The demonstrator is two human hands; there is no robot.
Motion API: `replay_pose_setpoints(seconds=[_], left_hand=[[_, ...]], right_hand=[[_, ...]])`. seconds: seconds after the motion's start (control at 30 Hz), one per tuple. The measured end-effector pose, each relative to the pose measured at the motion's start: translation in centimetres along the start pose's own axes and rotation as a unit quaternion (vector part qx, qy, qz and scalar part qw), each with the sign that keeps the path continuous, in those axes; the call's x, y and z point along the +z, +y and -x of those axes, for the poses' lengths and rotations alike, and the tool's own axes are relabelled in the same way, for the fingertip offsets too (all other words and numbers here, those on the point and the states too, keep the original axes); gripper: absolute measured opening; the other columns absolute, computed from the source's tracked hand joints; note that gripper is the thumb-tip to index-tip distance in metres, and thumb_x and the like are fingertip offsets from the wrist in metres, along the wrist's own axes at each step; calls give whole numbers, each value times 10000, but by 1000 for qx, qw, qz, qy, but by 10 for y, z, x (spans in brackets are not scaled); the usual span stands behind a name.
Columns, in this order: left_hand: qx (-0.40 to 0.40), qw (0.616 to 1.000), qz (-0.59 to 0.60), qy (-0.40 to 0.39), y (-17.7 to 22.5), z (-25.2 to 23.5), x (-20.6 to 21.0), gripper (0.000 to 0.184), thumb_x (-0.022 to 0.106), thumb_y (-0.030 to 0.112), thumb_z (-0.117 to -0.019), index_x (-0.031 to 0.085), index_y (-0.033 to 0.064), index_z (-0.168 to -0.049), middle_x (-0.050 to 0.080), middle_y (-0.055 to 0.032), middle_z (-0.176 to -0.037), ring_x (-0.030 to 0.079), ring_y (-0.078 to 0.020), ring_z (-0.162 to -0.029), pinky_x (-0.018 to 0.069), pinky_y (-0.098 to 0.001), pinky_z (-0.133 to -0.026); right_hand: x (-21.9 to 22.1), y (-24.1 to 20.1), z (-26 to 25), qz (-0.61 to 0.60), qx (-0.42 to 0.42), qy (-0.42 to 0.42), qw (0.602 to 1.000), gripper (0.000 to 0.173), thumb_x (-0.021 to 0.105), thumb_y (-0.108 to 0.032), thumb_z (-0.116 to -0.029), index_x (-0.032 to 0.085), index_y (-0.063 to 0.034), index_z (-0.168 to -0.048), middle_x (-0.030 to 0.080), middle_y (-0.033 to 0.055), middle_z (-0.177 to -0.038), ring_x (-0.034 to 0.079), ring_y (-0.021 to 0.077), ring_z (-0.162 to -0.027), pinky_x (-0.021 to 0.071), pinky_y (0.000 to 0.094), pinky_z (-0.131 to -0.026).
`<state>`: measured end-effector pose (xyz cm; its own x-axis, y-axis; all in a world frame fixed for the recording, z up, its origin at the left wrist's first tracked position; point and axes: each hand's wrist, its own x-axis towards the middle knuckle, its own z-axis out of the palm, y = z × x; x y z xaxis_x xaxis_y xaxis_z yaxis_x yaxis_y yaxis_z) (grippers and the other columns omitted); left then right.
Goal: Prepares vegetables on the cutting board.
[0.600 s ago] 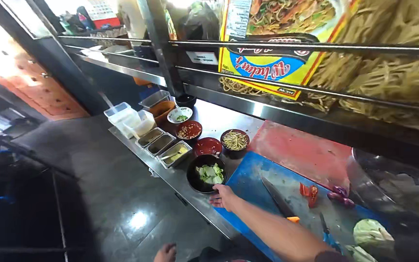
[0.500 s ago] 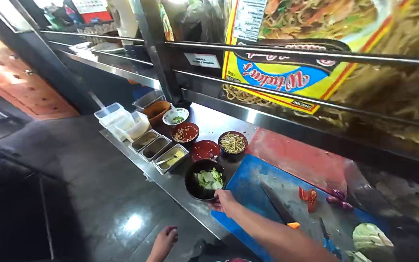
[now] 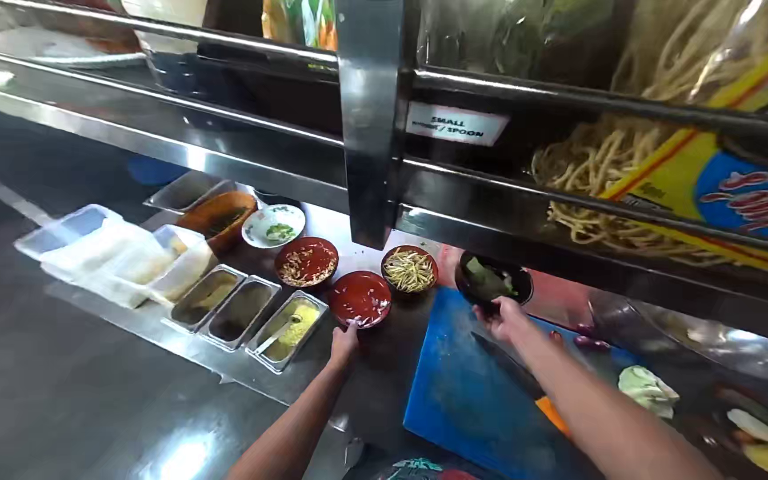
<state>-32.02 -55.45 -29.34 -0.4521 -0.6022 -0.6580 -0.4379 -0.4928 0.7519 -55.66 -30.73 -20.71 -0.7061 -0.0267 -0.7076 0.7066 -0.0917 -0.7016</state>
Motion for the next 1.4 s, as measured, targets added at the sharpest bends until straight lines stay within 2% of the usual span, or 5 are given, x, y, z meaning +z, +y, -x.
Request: replay_pose_setpoints(seconds=[0.37, 0.63, 1.07, 1.17, 1.4], left_hand=[[27, 999, -12, -34, -25, 18, 1, 387, 475, 199, -1094, 474, -79, -1363, 693, -249, -1110, 741, -310, -897, 636, -467, -777], [18, 994, -7, -108, -38, 54, 8, 376, 491, 277, -1104, 561, -33, -1306, 717, -178, -1035, 727, -248, -861, 613, -408, -764], [41, 998, 20, 38, -96, 171, -1, 392, 369, 245, -1138, 553, -68, -1287, 724, -174, -906, 745, -249, -755, 639, -412, -719], [40, 995, -9, 89, -125, 190, -6, 350, 387, 207, -1134, 567, -61, -1269, 720, -154, -890, 738, -214, -729, 636, -378, -696], [220, 921, -315, -66, -117, 183, 78, 348, 543, 207, -1051, 622, 20, -1334, 710, -145, -1205, 709, -217, -1069, 576, -413, -978]], right_hand=[[-95, 48, 41, 464, -88, -190, 861, 439, 585, -326, -1058, 593, -8, -1362, 679, 168, -1225, 688, 259, -1045, 561, 446, -938], [-209, -25, -4, 644, -208, 106, 729, 335, 615, -120, -962, 663, -1, -1271, 659, 280, -1221, 635, 456, -1165, 509, 654, -968], [-145, -118, 96, 778, -69, 9, 624, 450, 488, -9, -1050, 403, 134, -1467, 393, 322, -1554, 385, 436, -1466, 326, 540, -1182], [-167, -87, 29, 765, -254, 84, 586, 348, 582, -27, -995, 586, 98, -1319, 600, 345, -1302, 565, 503, -1265, 458, 639, -1026], [-155, 31, 24, 632, -349, -279, 633, 391, 733, -346, -951, 677, -105, -1255, 715, 124, -1142, 685, 297, -1085, 552, 548, -966]])
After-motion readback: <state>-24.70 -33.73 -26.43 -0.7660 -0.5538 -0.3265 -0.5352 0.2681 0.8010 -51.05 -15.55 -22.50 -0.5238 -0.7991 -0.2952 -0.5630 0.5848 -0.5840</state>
